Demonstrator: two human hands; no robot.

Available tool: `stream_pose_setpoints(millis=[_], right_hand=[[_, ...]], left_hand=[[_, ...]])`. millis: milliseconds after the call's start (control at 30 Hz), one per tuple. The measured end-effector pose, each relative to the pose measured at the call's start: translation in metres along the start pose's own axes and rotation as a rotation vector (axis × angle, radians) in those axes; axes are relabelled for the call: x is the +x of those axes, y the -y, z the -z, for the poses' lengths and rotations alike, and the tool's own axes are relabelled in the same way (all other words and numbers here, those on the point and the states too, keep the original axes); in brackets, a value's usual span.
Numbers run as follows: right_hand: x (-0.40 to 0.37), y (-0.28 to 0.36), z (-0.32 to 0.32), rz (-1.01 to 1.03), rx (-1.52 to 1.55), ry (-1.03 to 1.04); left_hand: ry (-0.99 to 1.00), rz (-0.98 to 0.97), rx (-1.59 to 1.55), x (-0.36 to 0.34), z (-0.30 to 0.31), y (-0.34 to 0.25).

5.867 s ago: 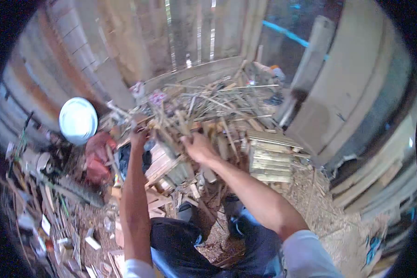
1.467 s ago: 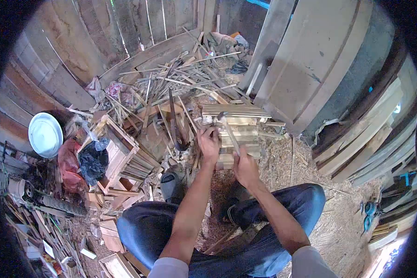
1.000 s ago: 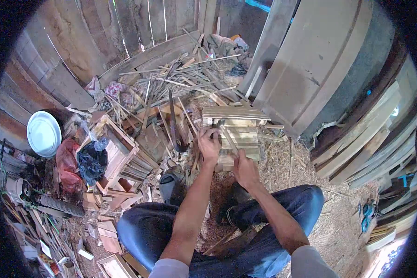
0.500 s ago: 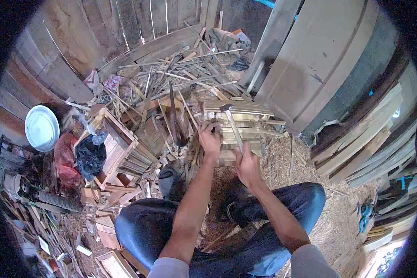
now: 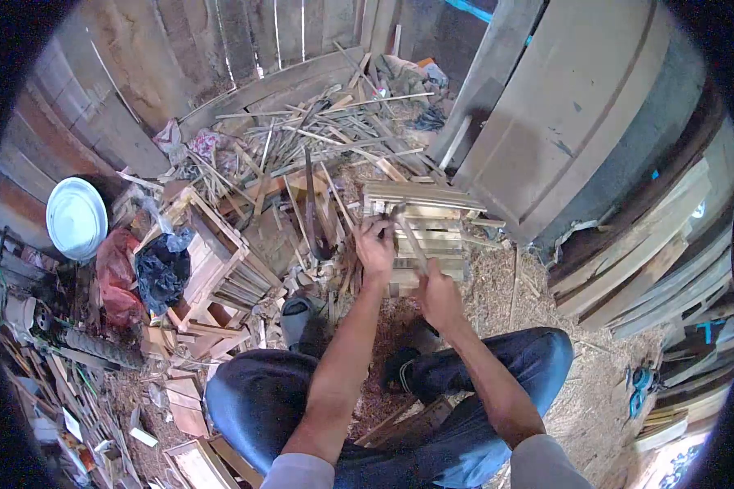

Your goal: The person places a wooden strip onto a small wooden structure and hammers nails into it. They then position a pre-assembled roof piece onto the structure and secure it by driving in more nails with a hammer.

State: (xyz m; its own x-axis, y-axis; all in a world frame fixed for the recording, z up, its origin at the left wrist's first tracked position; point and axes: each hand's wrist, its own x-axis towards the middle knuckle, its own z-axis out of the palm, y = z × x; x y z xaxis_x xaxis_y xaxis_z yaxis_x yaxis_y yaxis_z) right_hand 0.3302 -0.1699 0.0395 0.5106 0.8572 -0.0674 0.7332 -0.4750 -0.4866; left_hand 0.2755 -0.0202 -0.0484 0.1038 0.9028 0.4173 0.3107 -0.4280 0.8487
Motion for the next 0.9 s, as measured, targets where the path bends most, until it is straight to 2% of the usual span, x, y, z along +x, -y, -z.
stream_pose_setpoints(millis=[67, 133, 167, 233, 367, 433, 467, 567, 633, 667, 733, 900], right_hand=[[-0.004, 0.004, 0.003, -0.030, 0.027, -0.025], [-0.006, 0.012, 0.007, 0.042, 0.218, -0.182], [-0.007, 0.004, 0.000, 0.035, 0.218, -0.180], [-0.004, -0.010, -0.014, 0.023, -0.034, -0.056], [-0.006, 0.004, 0.002, 0.013, -0.019, -0.018], [-0.007, 0.012, 0.009, 0.034, 0.167, -0.112], [-0.008, 0.005, 0.002, 0.026, 0.165, -0.107], [-0.005, -0.010, -0.009, 0.042, 0.067, -0.047], [-0.001, 0.002, 0.002, -0.062, -0.060, 0.051], [-0.001, 0.007, 0.004, -0.057, -0.062, 0.056], [-0.004, 0.014, 0.008, 0.027, 0.112, -0.114], [-0.002, -0.005, -0.009, 0.074, -0.019, -0.069]], left_hand=[[0.003, 0.015, 0.018, -0.008, -0.001, 0.002], [0.023, -0.022, -0.012, -0.008, -0.002, 0.009], [0.035, -0.005, -0.029, -0.008, -0.003, 0.010], [0.041, 0.002, -0.051, -0.007, -0.004, 0.009], [-0.011, 0.018, -0.010, -0.006, -0.004, 0.008], [-0.036, 0.028, -0.016, -0.010, -0.003, 0.005], [-0.029, 0.034, -0.016, -0.011, -0.003, 0.005], [-0.004, -0.028, -0.023, -0.008, -0.002, 0.006], [-0.003, -0.031, -0.001, -0.005, -0.005, 0.009], [0.009, -0.013, 0.027, -0.008, -0.007, 0.013], [-0.008, -0.011, 0.022, -0.008, -0.006, 0.012], [0.015, -0.028, -0.016, -0.008, 0.000, 0.004]])
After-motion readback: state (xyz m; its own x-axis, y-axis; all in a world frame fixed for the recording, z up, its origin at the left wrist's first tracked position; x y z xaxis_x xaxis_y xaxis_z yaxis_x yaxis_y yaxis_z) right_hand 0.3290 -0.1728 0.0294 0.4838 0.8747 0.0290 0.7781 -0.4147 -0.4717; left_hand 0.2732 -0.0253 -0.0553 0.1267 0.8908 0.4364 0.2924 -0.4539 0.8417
